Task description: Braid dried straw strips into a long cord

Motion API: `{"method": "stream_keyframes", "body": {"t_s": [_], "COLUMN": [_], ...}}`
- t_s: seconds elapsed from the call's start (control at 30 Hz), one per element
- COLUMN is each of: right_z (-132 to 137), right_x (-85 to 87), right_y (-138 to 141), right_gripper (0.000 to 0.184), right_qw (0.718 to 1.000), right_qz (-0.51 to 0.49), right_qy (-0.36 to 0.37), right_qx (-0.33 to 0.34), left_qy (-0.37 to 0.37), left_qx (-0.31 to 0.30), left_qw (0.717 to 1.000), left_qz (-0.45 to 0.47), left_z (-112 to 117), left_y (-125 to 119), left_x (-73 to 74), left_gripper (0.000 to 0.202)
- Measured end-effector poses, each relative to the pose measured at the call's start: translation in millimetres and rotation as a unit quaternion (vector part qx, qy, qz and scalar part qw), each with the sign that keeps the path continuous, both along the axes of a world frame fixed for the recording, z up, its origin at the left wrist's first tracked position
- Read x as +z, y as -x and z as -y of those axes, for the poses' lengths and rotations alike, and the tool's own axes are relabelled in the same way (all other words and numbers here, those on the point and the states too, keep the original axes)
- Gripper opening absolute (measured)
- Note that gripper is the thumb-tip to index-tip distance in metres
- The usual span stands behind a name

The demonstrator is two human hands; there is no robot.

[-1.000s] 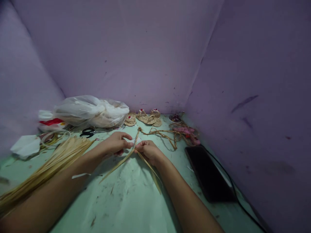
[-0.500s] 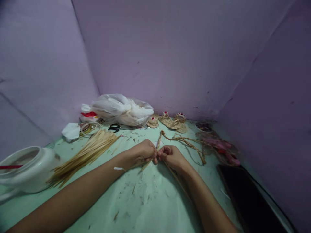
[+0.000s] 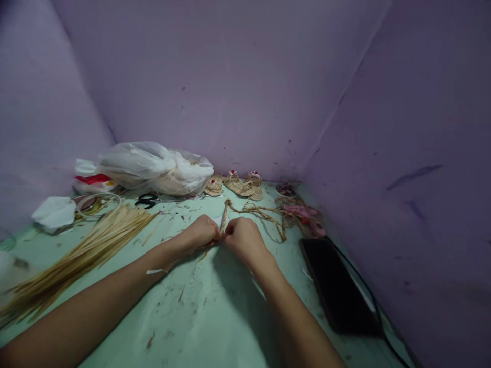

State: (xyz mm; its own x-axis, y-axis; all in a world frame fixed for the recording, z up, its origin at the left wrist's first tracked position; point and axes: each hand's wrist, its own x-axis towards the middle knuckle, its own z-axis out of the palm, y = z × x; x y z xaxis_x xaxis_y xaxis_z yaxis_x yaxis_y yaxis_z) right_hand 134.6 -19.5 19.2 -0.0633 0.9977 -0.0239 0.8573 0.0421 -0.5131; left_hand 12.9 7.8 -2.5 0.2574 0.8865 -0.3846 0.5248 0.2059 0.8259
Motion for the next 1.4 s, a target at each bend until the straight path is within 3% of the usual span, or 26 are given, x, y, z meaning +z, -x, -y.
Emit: {"method": "stream_keyframes", "body": {"t_s": [0.17,0.27,0.43,0.53,0.67,0.8,0.87,1.13,1.3,1.4], "right_z": [13.4,18.6,24.4,17.2,-1.5,-8.6,-8.1,-11.7,-10.8,-9.0], "right_x": [10.8,10.4,18.0,24.5,20.4,3.3,-4.3,-16.4,-22.5,-23.3], "right_y": [14.6,22.5,22.2,5.5,-13.8,-5.7,0.0,-3.0,-0.1,-1.2], "right_gripper": [0.016,0.018,0.017,0.011,0.012,0.017,0.018,0.017,0.016,0.015], "right_qw": [0.992,0.988,0.982,0.992,0.994,0.944,0.925,0.958,0.964,0.96], "right_qz": [0.123,0.153,0.171,0.082,-0.101,-0.291,-0.322,-0.246,-0.237,-0.247], "right_qy": [-0.008,-0.012,0.006,0.016,-0.026,0.153,0.198,0.144,0.117,0.119], "right_qx": [-0.01,0.021,0.079,0.096,-0.034,-0.038,-0.032,-0.039,-0.039,-0.049], "left_qy": [0.061,0.089,0.062,0.062,0.083,0.082,0.083,0.055,0.1,0.078], "left_qx": [0.039,0.017,-0.011,-0.021,-0.039,-0.04,-0.037,-0.057,-0.127,-0.133], "left_qw": [0.996,0.992,0.985,0.98,0.975,0.973,0.973,0.994,0.987,0.984], "left_qz": [0.047,0.091,0.159,0.186,0.203,0.21,0.21,0.076,-0.012,-0.088], "left_z": [4.5,5.6,5.3,2.2,-2.7,-2.0,-0.6,-1.2,-0.9,-0.6], "left_y": [1.7,6.5,9.6,10.6,14.2,16.1,15.9,15.5,20.3,22.8], "left_x": [6.7,9.9,10.8,9.1,5.5,5.4,7.0,10.3,25.4,34.1], "left_gripper": [0.016,0.015,0.014,0.01,0.008,0.015,0.016,0.005,0.009,0.013]}}
